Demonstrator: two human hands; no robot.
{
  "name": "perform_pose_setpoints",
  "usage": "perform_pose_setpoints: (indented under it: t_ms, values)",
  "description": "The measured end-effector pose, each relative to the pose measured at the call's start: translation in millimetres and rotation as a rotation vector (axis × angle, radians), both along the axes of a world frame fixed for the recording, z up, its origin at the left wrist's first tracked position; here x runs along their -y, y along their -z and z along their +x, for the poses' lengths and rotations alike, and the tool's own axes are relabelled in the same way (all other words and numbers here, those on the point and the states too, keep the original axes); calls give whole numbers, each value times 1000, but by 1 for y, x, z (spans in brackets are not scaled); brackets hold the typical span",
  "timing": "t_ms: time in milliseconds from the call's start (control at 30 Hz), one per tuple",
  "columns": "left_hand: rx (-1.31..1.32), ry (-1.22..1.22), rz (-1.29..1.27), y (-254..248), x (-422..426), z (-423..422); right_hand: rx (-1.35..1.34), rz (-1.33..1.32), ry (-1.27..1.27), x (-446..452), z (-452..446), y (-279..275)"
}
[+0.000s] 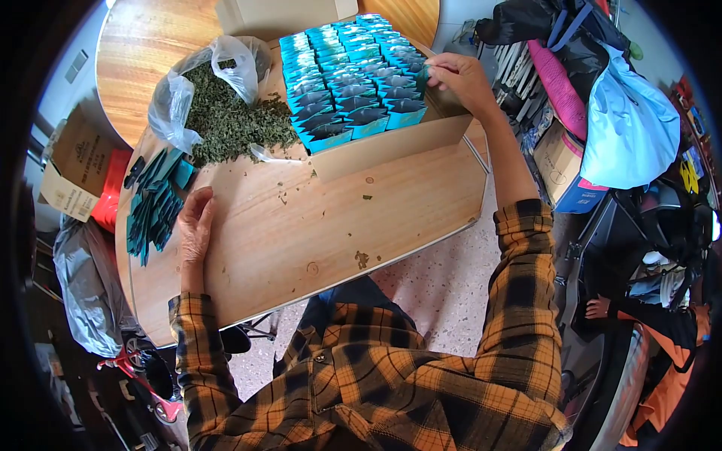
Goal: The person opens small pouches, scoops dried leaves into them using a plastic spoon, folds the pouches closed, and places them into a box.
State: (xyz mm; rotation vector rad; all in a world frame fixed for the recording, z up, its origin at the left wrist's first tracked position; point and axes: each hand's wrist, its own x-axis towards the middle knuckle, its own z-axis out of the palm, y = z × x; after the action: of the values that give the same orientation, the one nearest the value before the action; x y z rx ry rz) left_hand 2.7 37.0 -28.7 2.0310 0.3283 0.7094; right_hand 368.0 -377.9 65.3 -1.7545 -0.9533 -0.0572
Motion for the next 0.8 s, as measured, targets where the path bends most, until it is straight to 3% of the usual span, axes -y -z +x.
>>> perform_pose_setpoints:
  t_ms: [800]
  values:
    - [2, -3, 29, -4, 3, 0, -48, 14, 15, 5, -10, 4]
